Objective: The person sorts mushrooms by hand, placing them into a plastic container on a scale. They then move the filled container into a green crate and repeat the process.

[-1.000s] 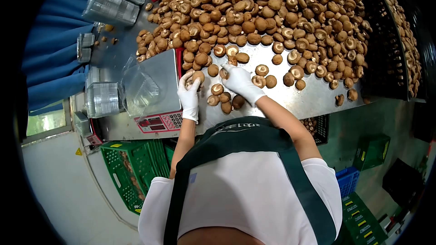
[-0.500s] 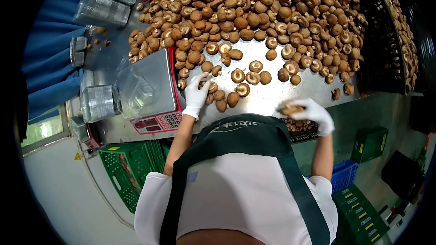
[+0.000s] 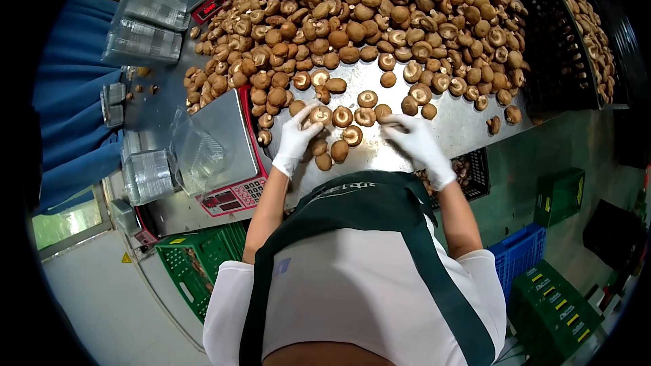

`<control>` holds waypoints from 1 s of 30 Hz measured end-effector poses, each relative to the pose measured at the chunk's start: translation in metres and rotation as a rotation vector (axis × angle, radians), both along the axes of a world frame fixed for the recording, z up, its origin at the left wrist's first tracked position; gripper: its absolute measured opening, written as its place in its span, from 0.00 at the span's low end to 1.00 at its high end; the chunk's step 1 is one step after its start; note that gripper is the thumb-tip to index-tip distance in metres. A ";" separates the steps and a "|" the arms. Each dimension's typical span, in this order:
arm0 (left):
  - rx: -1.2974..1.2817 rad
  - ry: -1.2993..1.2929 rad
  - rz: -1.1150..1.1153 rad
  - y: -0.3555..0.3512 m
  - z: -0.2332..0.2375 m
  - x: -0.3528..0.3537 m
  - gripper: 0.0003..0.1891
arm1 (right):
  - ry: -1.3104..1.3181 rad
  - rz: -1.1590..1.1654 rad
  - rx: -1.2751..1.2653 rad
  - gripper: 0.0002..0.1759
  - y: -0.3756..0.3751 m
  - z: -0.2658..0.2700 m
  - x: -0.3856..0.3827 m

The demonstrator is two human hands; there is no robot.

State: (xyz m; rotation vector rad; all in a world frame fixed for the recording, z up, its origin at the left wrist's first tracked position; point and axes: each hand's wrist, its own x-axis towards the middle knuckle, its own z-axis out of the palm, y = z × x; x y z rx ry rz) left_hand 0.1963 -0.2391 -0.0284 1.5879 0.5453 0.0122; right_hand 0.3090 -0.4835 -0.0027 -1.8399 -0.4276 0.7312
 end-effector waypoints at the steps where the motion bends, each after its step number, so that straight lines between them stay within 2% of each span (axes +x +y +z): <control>1: -0.284 -0.020 0.023 -0.007 0.009 -0.003 0.27 | 0.049 -0.015 0.094 0.15 0.018 0.005 -0.008; 3: -0.304 -0.046 0.024 -0.016 0.012 -0.009 0.26 | -0.151 0.087 0.069 0.14 0.044 0.004 -0.013; 5: -0.349 -0.047 0.045 -0.025 0.016 -0.014 0.28 | -0.554 0.118 0.222 0.13 0.067 -0.008 -0.017; 7: -0.299 -0.047 0.055 -0.028 0.025 -0.016 0.28 | -0.571 0.155 0.278 0.11 0.077 -0.019 -0.015; 10: -0.172 0.093 -0.005 -0.029 0.022 -0.020 0.28 | -0.785 0.366 0.080 0.07 0.079 -0.017 -0.009; 11: -0.177 0.094 -0.007 -0.032 0.017 -0.020 0.28 | -0.783 0.367 0.075 0.07 0.078 -0.017 -0.010; 13: -0.390 0.030 0.071 -0.040 0.000 -0.021 0.28 | -0.871 0.363 0.097 0.06 0.073 -0.019 -0.011; 15: -0.399 0.061 0.055 -0.035 -0.008 -0.022 0.27 | -0.818 0.384 -0.012 0.05 0.057 -0.024 -0.013; 17: -0.056 0.147 0.042 -0.027 -0.009 -0.023 0.27 | -0.532 0.242 -0.154 0.06 0.031 -0.029 -0.013; 19: 0.055 0.011 0.168 -0.019 -0.013 -0.025 0.25 | -0.376 0.312 -0.407 0.12 0.001 -0.005 -0.005; 21: 0.210 0.008 0.195 -0.008 -0.013 -0.030 0.25 | -0.403 0.424 -0.647 0.17 -0.040 -0.030 0.001; 23: 0.348 -0.034 0.179 0.000 -0.017 -0.034 0.25 | -0.317 0.499 -0.801 0.20 -0.068 -0.032 0.007; 25: 0.488 -0.140 0.141 0.006 -0.030 -0.035 0.26 | -0.265 0.536 -0.972 0.22 -0.067 -0.007 0.015; 26: 0.487 -0.138 0.139 0.006 -0.034 -0.035 0.26 | -0.296 0.478 -0.971 0.20 -0.066 -0.009 0.018; 28: 0.066 -0.030 0.220 0.003 -0.034 -0.034 0.25 | -0.325 0.420 -0.969 0.19 -0.060 -0.017 0.021; 29: 0.068 -0.031 0.219 0.004 -0.035 -0.034 0.25 | -0.371 0.293 -0.878 0.18 -0.051 -0.022 0.022; 30: 0.322 0.009 0.167 0.005 -0.036 -0.035 0.25 | -0.417 0.166 -0.784 0.18 -0.040 -0.025 0.022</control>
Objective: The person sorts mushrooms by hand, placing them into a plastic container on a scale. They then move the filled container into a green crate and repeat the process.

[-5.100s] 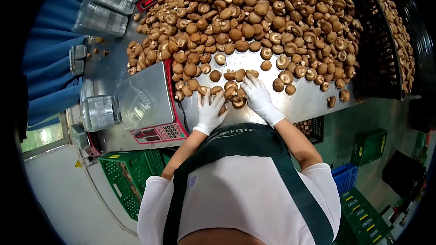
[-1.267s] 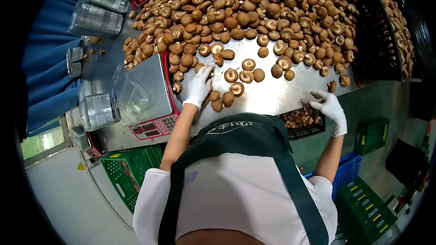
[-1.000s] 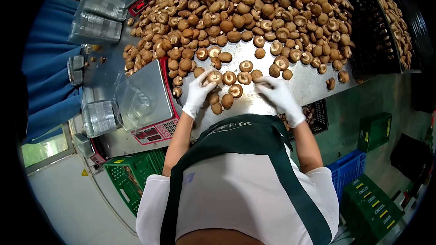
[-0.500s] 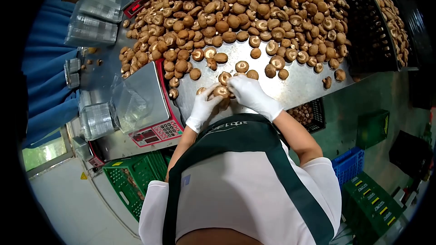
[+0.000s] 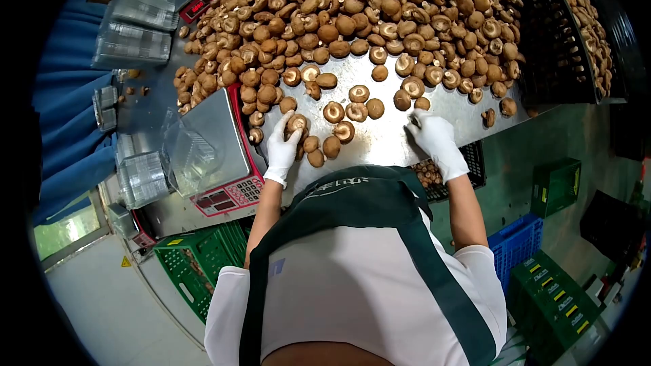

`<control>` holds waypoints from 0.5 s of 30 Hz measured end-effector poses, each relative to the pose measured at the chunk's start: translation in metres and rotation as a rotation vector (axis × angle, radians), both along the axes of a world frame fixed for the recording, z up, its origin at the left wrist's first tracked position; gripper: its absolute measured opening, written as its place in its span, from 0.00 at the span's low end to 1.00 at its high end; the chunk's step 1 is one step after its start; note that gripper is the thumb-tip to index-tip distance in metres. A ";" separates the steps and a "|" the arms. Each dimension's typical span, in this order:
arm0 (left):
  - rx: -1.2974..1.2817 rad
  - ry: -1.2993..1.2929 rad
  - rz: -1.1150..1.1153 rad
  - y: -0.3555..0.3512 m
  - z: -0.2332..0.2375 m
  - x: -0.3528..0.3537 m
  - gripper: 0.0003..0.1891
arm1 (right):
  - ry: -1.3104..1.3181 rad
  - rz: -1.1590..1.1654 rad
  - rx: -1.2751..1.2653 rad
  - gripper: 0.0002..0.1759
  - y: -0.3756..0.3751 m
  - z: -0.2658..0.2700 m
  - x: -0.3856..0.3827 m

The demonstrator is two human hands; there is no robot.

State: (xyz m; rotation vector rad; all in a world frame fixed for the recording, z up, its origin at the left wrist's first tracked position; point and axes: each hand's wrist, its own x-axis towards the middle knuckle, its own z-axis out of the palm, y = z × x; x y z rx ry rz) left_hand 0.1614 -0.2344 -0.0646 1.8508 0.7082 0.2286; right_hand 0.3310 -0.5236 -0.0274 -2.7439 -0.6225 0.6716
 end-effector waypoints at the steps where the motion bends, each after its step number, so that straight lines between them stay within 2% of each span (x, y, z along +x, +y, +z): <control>1: 0.249 0.069 -0.044 0.000 0.000 -0.001 0.25 | -0.002 0.035 0.047 0.28 0.012 0.007 0.000; 2: 0.276 0.166 -0.097 0.002 0.003 -0.003 0.31 | -0.026 0.073 0.080 0.33 0.024 0.008 0.000; 3: 0.279 0.165 -0.095 0.003 0.008 -0.005 0.31 | -0.050 0.112 0.113 0.37 0.035 0.008 -0.001; 5: 0.377 0.358 -0.225 0.004 0.017 -0.012 0.40 | -0.054 0.183 0.159 0.44 0.053 0.001 0.001; 6: 0.306 0.356 -0.264 0.006 0.018 -0.015 0.50 | -0.054 0.216 0.129 0.46 0.062 0.003 0.001; 7: 0.306 0.362 -0.257 0.006 0.019 -0.019 0.50 | -0.068 0.260 0.108 0.50 0.071 0.006 0.001; 9: 0.375 0.402 -0.365 0.003 0.024 -0.026 0.56 | -0.091 0.324 0.077 0.53 0.081 -0.001 0.004; 10: 0.381 0.451 -0.382 0.001 0.023 -0.029 0.63 | -0.089 0.332 0.077 0.53 0.087 -0.003 0.005; 11: 0.380 0.451 -0.376 -0.003 0.021 -0.031 0.63 | -0.088 0.336 0.004 0.55 0.093 -0.003 0.006; 13: 0.617 0.534 -0.424 -0.012 0.021 -0.028 0.67 | -0.093 0.344 -0.070 0.56 0.098 -0.005 0.009; 15: 0.526 0.517 -0.395 -0.016 0.025 -0.024 0.69 | -0.032 0.243 -0.075 0.59 0.098 -0.007 0.012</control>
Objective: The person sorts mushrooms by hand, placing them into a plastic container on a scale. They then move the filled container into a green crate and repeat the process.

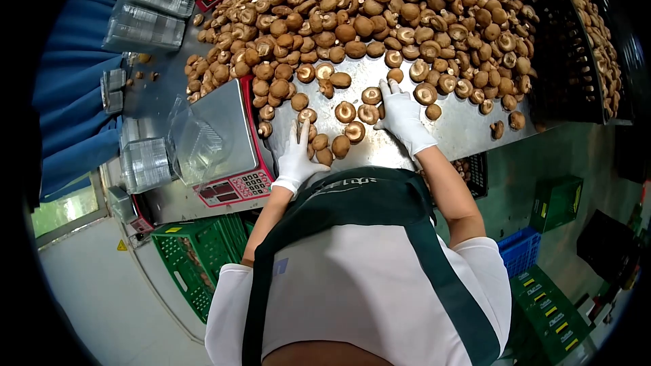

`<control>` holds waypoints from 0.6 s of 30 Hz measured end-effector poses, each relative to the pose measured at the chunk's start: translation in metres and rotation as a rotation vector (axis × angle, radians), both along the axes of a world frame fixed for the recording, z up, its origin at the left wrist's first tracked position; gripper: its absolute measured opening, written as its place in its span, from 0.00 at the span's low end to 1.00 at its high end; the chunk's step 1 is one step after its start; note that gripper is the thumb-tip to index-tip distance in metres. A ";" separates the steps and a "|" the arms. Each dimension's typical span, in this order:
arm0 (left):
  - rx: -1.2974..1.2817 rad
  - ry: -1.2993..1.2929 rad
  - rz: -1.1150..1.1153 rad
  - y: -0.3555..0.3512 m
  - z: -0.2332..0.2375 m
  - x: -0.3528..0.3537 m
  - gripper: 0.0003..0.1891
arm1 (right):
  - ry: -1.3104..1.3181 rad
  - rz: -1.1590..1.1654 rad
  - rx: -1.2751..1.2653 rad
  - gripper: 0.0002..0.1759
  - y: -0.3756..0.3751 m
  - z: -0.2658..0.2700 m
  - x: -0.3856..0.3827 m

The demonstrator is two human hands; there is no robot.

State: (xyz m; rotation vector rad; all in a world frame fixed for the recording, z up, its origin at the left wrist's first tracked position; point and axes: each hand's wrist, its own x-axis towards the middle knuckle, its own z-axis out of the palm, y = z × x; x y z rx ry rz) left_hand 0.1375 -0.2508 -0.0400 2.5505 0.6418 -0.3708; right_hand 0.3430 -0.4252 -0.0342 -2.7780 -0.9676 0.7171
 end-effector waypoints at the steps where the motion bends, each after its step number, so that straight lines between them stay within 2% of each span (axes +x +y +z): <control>1: -0.026 0.003 0.028 -0.001 0.000 0.003 0.69 | 0.006 -0.013 0.002 0.61 -0.002 0.000 0.001; 4: -0.064 -0.067 0.049 0.002 -0.008 0.012 0.70 | -0.035 -0.072 0.080 0.60 -0.009 -0.007 -0.004; 6: -0.182 -0.058 0.079 0.005 -0.013 0.022 0.69 | -0.011 -0.065 0.110 0.57 -0.013 -0.007 -0.006; 8: -0.177 -0.119 0.073 0.004 -0.023 0.031 0.67 | 0.059 -0.007 0.339 0.55 -0.017 -0.015 -0.007; 9: -0.178 -0.194 0.027 0.003 -0.027 0.037 0.67 | 0.062 0.021 0.360 0.55 -0.013 -0.019 -0.010; 10: -0.180 -0.269 -0.020 0.002 -0.030 0.042 0.66 | 0.058 0.015 0.358 0.55 -0.010 -0.020 -0.010; 14: -0.214 -0.228 -0.040 -0.006 -0.025 0.060 0.64 | 0.078 0.119 0.277 0.58 0.007 -0.018 -0.005; 16: -0.262 -0.264 -0.015 -0.006 -0.027 0.063 0.62 | 0.257 0.085 0.194 0.60 0.015 -0.006 0.001; 18: -0.311 -0.301 0.015 -0.003 -0.032 0.067 0.61 | 0.289 0.067 0.268 0.60 0.013 -0.017 0.004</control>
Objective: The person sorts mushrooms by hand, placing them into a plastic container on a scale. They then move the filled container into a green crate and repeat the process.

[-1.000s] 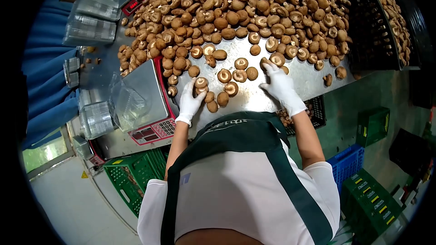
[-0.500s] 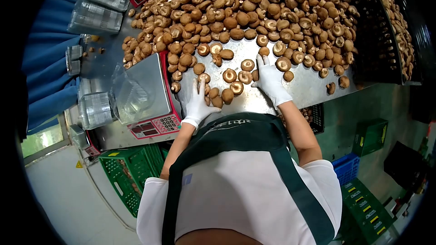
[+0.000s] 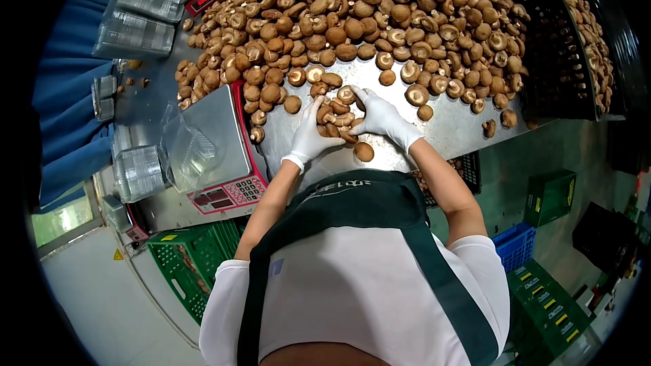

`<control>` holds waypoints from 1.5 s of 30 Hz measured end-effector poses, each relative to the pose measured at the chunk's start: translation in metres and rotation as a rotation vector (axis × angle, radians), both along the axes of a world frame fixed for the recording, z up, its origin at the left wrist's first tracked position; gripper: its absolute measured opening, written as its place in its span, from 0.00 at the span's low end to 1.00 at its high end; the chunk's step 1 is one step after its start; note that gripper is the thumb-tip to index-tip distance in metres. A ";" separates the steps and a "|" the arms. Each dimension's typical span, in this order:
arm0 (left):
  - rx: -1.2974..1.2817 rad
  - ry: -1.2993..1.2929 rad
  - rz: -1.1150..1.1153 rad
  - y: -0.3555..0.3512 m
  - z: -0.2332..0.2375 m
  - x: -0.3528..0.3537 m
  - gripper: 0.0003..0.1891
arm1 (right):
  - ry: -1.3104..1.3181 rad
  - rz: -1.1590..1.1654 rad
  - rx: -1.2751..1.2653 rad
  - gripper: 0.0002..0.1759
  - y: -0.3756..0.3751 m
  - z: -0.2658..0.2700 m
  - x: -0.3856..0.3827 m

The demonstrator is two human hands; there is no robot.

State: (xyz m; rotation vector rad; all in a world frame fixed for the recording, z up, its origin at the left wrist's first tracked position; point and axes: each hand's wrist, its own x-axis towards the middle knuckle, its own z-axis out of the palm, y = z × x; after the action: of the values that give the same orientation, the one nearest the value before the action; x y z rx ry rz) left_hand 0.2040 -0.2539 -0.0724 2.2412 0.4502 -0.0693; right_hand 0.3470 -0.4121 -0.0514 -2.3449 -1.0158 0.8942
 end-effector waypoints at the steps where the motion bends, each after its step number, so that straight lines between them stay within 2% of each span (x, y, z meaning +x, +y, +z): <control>1: -0.010 -0.046 -0.006 0.002 -0.003 0.001 0.60 | 0.047 -0.026 0.079 0.60 0.000 -0.006 0.002; 3: -0.050 -0.090 -0.003 0.003 -0.003 0.003 0.56 | 0.118 -0.074 0.240 0.55 0.002 -0.015 0.005; 6: -0.099 -0.092 -0.001 0.002 0.001 0.007 0.54 | 0.181 0.004 0.183 0.52 0.006 -0.014 0.007; 7: -0.133 -0.083 0.012 0.002 0.005 0.007 0.52 | 0.168 0.008 0.185 0.47 0.006 -0.012 0.005; 11: -0.172 -0.130 0.017 0.000 0.003 -0.001 0.50 | 0.232 -0.038 0.228 0.40 0.000 -0.008 -0.005; 16: -0.189 -0.148 0.041 -0.005 0.005 -0.011 0.51 | 0.274 -0.082 0.289 0.39 -0.003 0.013 -0.018; 20: -0.185 -0.253 0.073 0.003 0.021 -0.019 0.50 | 0.108 -0.003 0.383 0.38 0.004 0.029 -0.022; 21: -0.137 -0.285 0.101 0.006 0.031 -0.022 0.50 | 0.037 0.033 0.445 0.38 0.009 0.035 -0.022; 24: 0.070 -0.368 0.158 0.021 0.067 -0.035 0.50 | 0.071 0.088 0.419 0.38 0.032 0.076 -0.028; 26: 0.084 -0.363 0.235 0.035 0.089 -0.049 0.50 | -0.007 0.148 0.444 0.38 0.053 0.093 -0.037; 28: 0.139 -0.470 0.287 0.053 0.102 -0.066 0.48 | -0.109 0.222 0.532 0.39 0.079 0.108 -0.049; 30: 0.197 -0.556 0.309 0.076 0.113 -0.086 0.48 | -0.093 0.284 0.564 0.39 0.109 0.123 -0.063; 35: 0.399 -0.541 0.394 0.130 0.146 -0.147 0.49 | -0.148 0.412 0.693 0.38 0.182 0.141 -0.109; 36: 0.346 -0.564 0.422 0.140 0.148 -0.158 0.49 | -0.127 0.433 0.684 0.38 0.196 0.147 -0.119; 40: 0.353 -0.470 0.471 0.172 0.163 -0.202 0.50 | -0.114 0.486 0.701 0.39 0.241 0.149 -0.159; 42: 0.295 -0.391 0.426 0.190 0.157 -0.220 0.49 | -0.096 0.535 0.609 0.40 0.255 0.142 -0.173; 45: 0.325 -0.056 0.321 0.204 0.147 -0.240 0.47 | -0.095 0.638 0.428 0.41 0.263 0.137 -0.183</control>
State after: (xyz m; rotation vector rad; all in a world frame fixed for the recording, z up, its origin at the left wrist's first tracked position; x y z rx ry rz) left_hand -0.0355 -0.0494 0.0748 2.4461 0.8336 0.2505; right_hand 0.1641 -0.1489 0.0854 -1.7327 -1.8420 0.6769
